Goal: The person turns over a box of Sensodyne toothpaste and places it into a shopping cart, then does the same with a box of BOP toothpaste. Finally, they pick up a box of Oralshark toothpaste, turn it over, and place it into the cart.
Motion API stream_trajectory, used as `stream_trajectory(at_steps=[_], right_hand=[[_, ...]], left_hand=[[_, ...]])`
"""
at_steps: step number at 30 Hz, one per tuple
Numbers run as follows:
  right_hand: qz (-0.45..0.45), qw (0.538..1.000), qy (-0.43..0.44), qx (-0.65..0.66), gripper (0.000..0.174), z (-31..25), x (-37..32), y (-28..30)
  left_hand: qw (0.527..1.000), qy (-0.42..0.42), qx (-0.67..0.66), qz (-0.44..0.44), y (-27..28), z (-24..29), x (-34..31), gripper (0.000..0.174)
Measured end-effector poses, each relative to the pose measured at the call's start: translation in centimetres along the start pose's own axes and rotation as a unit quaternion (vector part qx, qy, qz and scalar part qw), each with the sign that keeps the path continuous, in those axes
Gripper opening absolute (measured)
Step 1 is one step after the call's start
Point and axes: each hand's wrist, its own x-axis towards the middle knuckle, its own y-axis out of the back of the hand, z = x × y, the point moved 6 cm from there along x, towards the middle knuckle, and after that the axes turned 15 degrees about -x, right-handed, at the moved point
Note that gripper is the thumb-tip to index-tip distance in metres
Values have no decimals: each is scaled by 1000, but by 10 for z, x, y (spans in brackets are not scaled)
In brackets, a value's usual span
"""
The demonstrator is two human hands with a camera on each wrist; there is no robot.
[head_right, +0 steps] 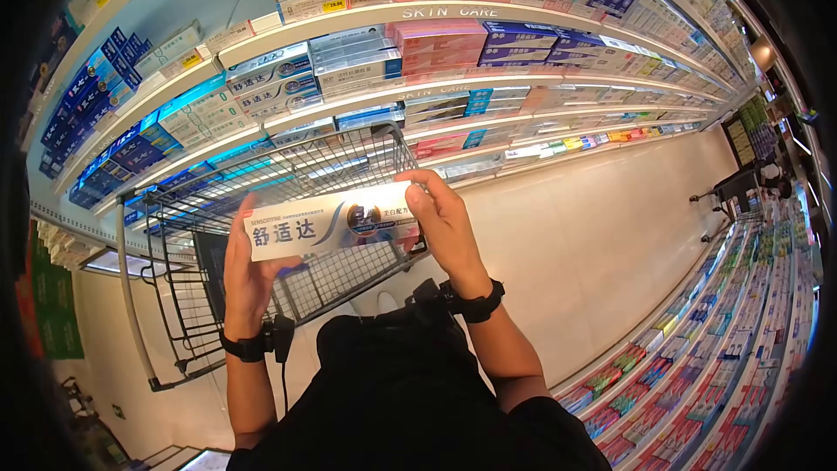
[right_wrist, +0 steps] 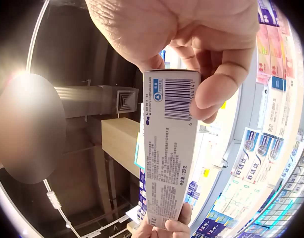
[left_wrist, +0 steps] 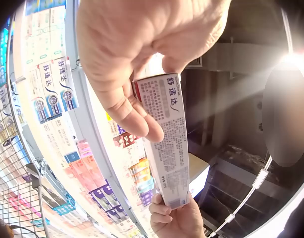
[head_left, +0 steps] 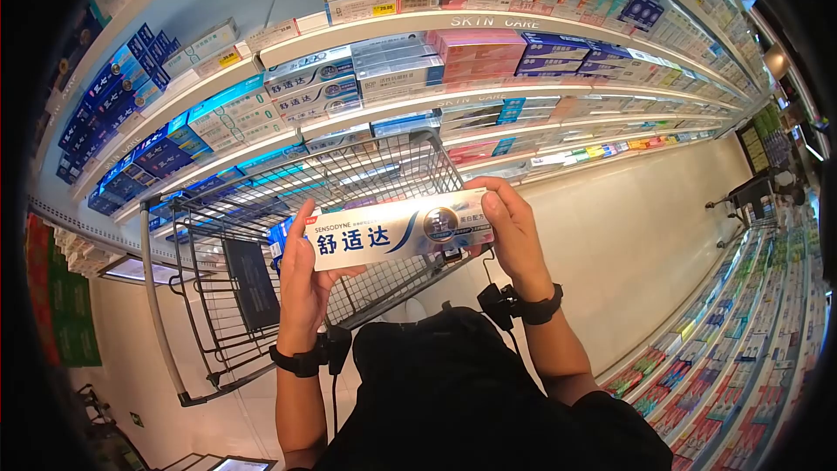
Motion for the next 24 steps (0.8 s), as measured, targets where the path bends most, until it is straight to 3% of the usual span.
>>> stream_trajectory(at_steps=[13,19,24], right_hand=[[13,999,35,8,34,-21,-8,7],[-8,993,85,-76,48,-23,-10,13],[-22,996,82,2,59,-36,-15,3]], left_hand=[[997,-26,-61,-32,-6,-5,-1,65],[996,-37,-75,-22,0,-5,-2,60],[996,-51,-78,1,5,-4,-3,55]])
